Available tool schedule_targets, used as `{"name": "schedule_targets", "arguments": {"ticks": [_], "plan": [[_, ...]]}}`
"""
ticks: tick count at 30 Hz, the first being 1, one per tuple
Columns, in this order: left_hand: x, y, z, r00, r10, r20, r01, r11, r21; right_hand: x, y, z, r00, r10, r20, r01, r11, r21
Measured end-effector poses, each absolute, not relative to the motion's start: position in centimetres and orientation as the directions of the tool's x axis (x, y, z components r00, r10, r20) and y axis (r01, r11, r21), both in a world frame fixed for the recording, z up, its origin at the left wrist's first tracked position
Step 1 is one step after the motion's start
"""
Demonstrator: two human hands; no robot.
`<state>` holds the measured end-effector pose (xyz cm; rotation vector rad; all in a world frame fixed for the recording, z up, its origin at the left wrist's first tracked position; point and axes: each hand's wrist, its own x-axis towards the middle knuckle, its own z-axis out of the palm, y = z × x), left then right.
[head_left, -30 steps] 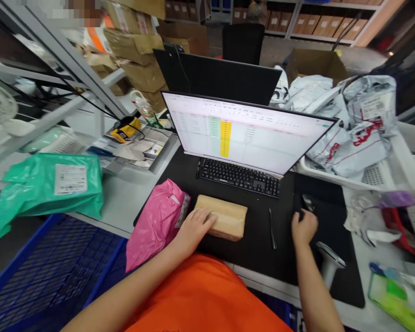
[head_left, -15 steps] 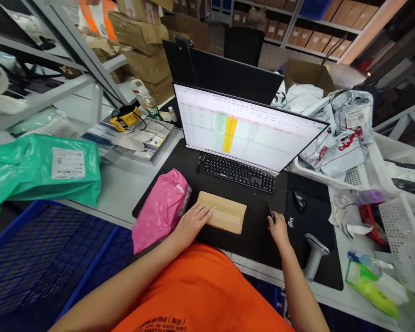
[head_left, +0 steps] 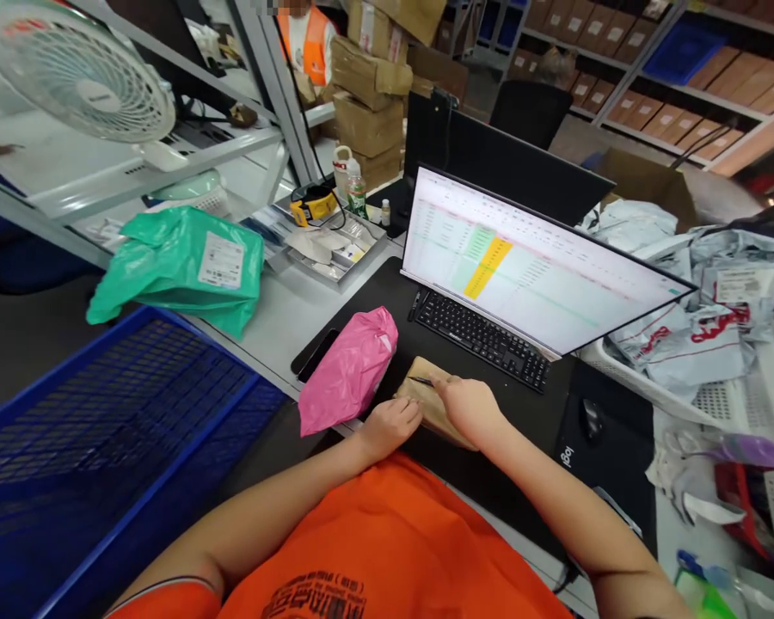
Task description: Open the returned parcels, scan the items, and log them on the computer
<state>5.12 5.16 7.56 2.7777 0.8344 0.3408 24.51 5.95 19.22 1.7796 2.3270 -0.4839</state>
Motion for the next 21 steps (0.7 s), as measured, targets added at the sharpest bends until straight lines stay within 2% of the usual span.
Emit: {"name": "schedule_targets", "arguments": {"ticks": [3,11,15,18,19,21], "plan": [[5.1,4.9,7.8,0.803,0.577,0.147,0.528,-0.804,0.275,24.3,5.3,20.1,-0.239,0.874,-0.423,0.961,0.275,0.025],[5.8,4.9,8.5,0.779,0.616,0.119,0.553,-0.764,0.332,29.5,0.0,21.3,-0.045,0.858,-0.512,0.974,0.152,0.168],[7.3,5.7,9.3,0.798,0.589,0.128,0.519,-0.780,0.350,34.5,-3.9,20.8,0.043,0.865,-0.500,0.986,0.045,0.163],[8.6,6.6,10.5,0.820,0.571,0.028,0.527,-0.775,0.349,39.5,-6.8,18.4,0.179,0.858,-0.482,0.977,-0.095,0.193],[8.9,6.9,11.0,0.825,0.565,-0.004,0.534,-0.777,0.332,41.1,-7.6,17.2,0.225,0.854,-0.470,0.972,-0.165,0.167],[9.4,7.5,11.7,0.834,0.550,-0.040,0.536,-0.792,0.292,43.8,-8.9,14.0,0.299,0.840,-0.452,0.942,-0.334,0.001]]}}
